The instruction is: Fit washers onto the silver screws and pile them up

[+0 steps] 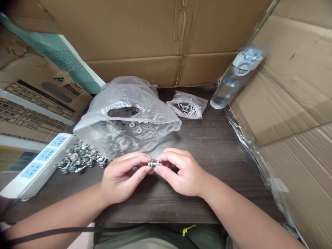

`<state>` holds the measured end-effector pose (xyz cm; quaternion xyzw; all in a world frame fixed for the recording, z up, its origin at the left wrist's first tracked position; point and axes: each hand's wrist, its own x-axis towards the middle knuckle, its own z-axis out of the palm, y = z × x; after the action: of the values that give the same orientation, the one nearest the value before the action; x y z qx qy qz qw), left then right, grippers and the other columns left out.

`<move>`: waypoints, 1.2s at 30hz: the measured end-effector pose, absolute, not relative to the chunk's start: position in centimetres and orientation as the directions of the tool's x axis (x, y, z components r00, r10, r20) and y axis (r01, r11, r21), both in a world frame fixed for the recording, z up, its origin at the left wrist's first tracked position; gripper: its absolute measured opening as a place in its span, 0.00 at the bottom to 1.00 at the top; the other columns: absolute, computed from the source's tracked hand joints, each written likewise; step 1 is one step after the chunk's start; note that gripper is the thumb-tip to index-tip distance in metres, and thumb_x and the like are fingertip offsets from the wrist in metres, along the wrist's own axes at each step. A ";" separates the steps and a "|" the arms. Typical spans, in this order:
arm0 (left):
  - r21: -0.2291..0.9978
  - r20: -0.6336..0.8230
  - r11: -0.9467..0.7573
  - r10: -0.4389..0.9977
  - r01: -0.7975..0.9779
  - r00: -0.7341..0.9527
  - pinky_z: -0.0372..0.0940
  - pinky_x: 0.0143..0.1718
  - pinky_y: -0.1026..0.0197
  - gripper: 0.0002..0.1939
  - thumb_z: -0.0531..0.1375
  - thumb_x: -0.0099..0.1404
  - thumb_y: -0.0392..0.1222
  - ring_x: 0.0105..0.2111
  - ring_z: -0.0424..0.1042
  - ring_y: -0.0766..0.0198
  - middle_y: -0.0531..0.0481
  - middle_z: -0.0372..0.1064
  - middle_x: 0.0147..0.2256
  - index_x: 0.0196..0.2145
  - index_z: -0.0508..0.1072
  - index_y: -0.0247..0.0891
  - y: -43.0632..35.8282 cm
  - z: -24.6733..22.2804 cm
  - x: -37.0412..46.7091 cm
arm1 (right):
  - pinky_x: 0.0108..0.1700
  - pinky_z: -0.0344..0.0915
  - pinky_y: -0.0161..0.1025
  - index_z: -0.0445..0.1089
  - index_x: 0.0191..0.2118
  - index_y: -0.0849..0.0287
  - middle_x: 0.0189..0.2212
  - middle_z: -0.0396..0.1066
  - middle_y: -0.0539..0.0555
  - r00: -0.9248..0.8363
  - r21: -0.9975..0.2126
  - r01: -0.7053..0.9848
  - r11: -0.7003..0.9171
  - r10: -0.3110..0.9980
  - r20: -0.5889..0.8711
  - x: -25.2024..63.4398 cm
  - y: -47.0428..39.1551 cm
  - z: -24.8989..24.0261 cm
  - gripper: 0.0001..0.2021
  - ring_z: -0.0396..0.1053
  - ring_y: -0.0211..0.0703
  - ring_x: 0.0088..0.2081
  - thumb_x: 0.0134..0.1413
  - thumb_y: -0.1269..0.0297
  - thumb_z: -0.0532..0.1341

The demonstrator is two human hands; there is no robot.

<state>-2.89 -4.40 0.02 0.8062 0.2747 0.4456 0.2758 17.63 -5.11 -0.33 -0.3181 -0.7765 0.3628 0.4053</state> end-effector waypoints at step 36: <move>0.696 0.580 -0.688 0.707 0.206 0.404 0.71 0.32 0.69 0.07 0.62 0.60 0.28 0.29 0.75 0.68 0.45 0.76 0.30 0.37 0.75 0.32 -4.5 0.1 -2.8 | 0.32 0.66 0.29 0.70 0.46 0.62 0.33 0.68 0.54 -0.480 -0.833 0.206 0.513 0.795 0.371 17.8 -5.1 -0.7 0.10 0.66 0.32 0.30 0.58 0.68 0.63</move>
<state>-2.83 -4.47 0.12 0.7931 0.2878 0.4638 0.2702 17.83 -5.11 -0.69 -0.3228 -0.7750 0.3733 0.3947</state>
